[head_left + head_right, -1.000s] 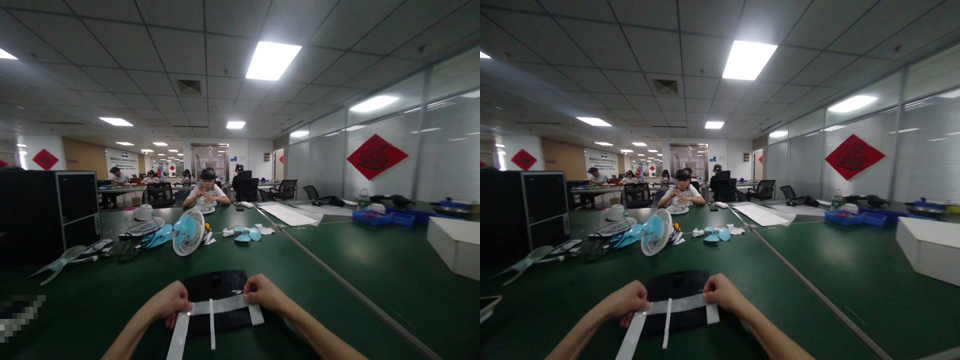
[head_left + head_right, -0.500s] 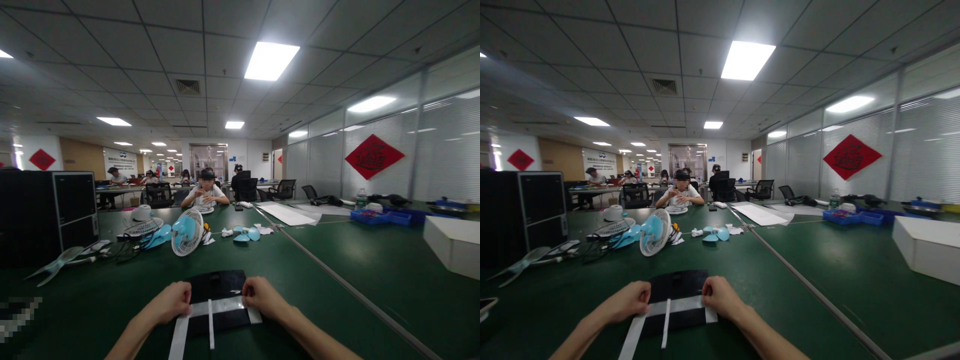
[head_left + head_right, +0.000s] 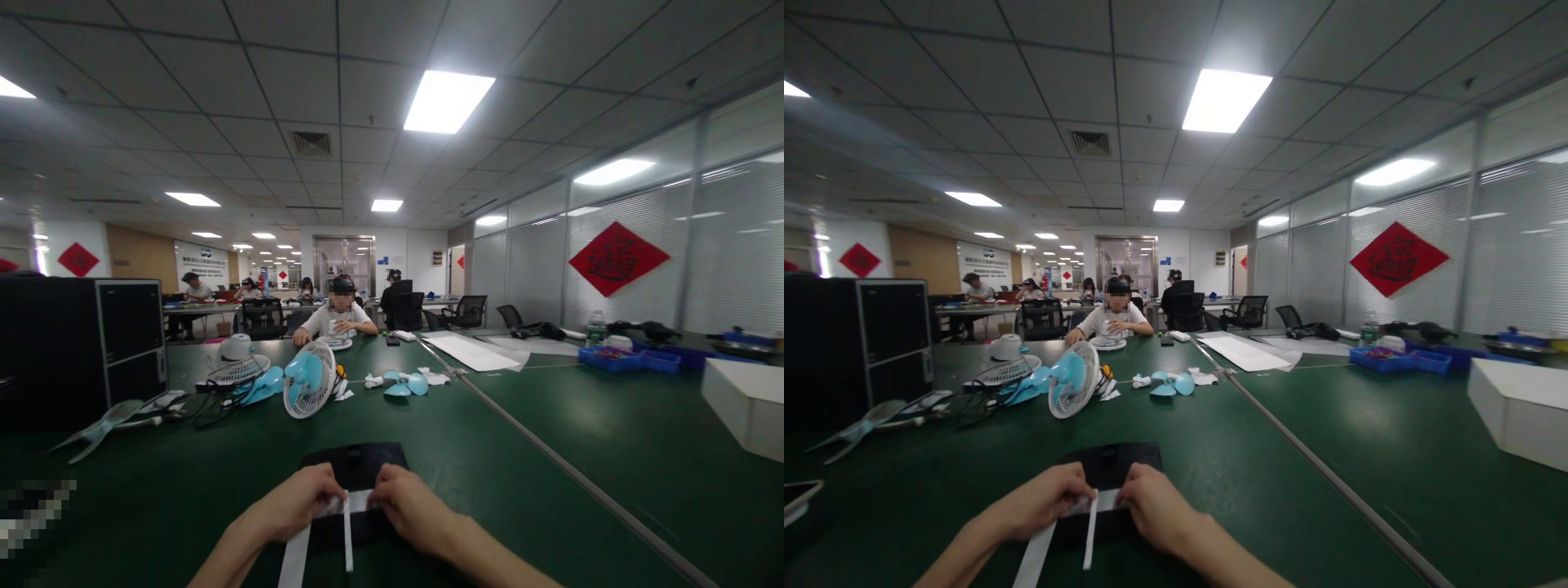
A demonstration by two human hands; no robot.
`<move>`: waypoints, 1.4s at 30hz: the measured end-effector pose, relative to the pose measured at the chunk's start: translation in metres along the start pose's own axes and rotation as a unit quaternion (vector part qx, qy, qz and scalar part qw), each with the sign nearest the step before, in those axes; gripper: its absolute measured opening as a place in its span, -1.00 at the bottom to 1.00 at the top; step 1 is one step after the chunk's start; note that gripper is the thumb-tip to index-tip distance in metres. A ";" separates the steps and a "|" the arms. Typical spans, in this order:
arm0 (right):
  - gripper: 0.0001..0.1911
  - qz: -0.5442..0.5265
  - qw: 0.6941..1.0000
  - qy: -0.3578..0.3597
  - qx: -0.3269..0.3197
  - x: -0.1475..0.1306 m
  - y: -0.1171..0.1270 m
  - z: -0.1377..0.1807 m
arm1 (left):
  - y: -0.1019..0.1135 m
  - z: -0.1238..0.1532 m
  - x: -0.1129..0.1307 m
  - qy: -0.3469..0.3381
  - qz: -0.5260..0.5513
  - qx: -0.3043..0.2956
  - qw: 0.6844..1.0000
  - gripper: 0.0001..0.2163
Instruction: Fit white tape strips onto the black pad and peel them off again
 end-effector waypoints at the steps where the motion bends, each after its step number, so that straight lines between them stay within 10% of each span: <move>1: -0.63 0.012 1.000 0.020 -0.013 -0.007 -0.004 -0.003 | 0.000 0.000 -0.001 -0.002 0.002 -0.002 1.000 -0.65; 24: -0.69 0.092 0.984 0.150 -0.043 -0.016 -0.045 0.003 | -0.006 -0.003 -0.007 0.010 0.011 0.004 1.000 -0.64; 42: -0.70 -0.008 0.997 -0.046 0.058 -0.013 -0.017 -0.009 | -0.010 -0.003 -0.027 0.087 0.040 -0.004 0.995 -0.74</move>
Point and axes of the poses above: each hand's wrist, its own z-axis away from the middle knuckle, its own y-axis out of the back of the hand, x = y × z, the point moved 2 cm from there along -z, towards the middle knuckle, and after that the axes turned 15 degrees about -z, right-handed, at the moved point
